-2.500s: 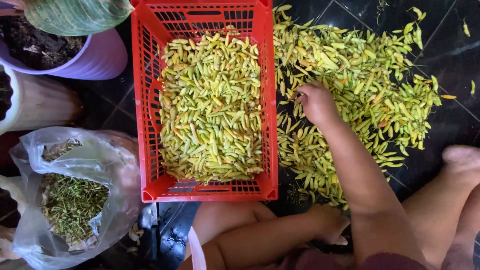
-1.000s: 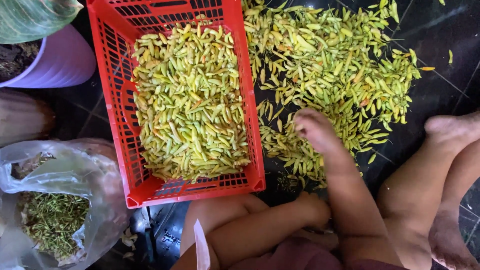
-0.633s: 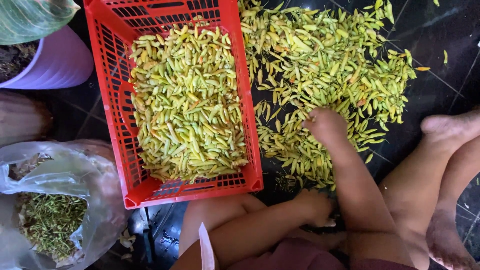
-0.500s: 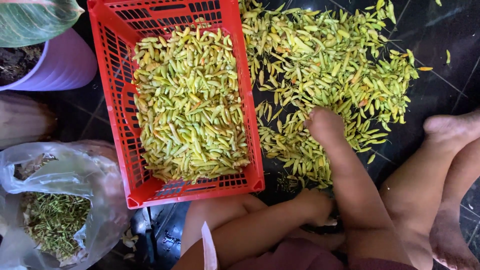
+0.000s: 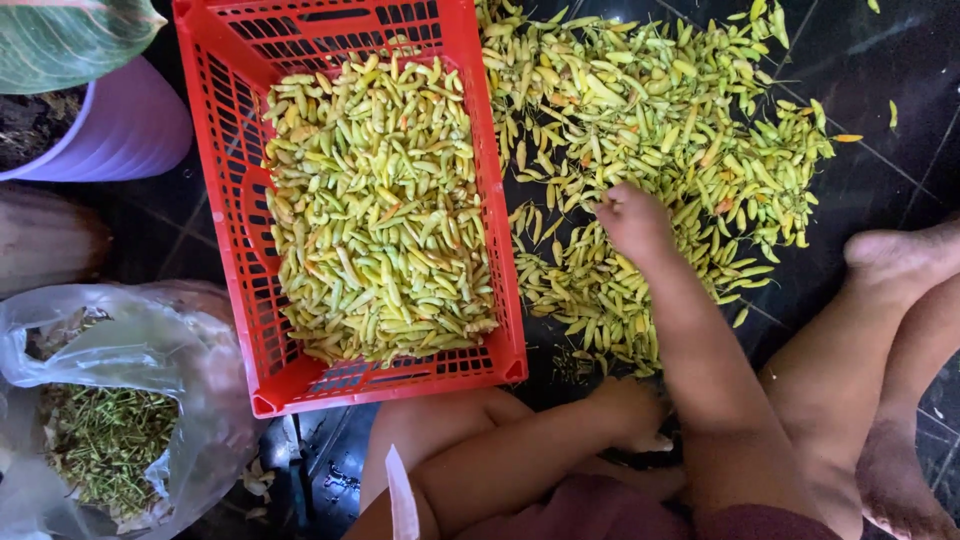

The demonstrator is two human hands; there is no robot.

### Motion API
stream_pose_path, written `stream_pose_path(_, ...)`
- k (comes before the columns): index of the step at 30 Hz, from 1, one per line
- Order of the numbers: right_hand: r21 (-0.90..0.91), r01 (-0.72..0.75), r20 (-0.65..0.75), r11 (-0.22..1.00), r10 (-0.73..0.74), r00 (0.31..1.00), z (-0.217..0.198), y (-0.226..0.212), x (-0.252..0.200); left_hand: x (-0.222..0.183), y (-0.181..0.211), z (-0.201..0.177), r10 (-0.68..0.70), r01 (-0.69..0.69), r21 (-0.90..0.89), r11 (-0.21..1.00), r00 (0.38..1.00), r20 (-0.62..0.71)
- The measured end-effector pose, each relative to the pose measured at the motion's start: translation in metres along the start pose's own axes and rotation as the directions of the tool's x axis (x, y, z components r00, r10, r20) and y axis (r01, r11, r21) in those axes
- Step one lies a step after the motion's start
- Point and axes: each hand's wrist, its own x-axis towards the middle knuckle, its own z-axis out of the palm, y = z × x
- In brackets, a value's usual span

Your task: Picking stems from a pile of yellow-green plant material and placing them into a red basket while sitting on the floor.

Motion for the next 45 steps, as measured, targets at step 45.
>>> stream_pose_path(45,-0.287,0.17,0.034,0.943,-0.167,0.985,0.008,0.041,-0.02,0.023,-0.031,0.032,0.149,-0.172,-0.068,0.983,0.955,-0.257)
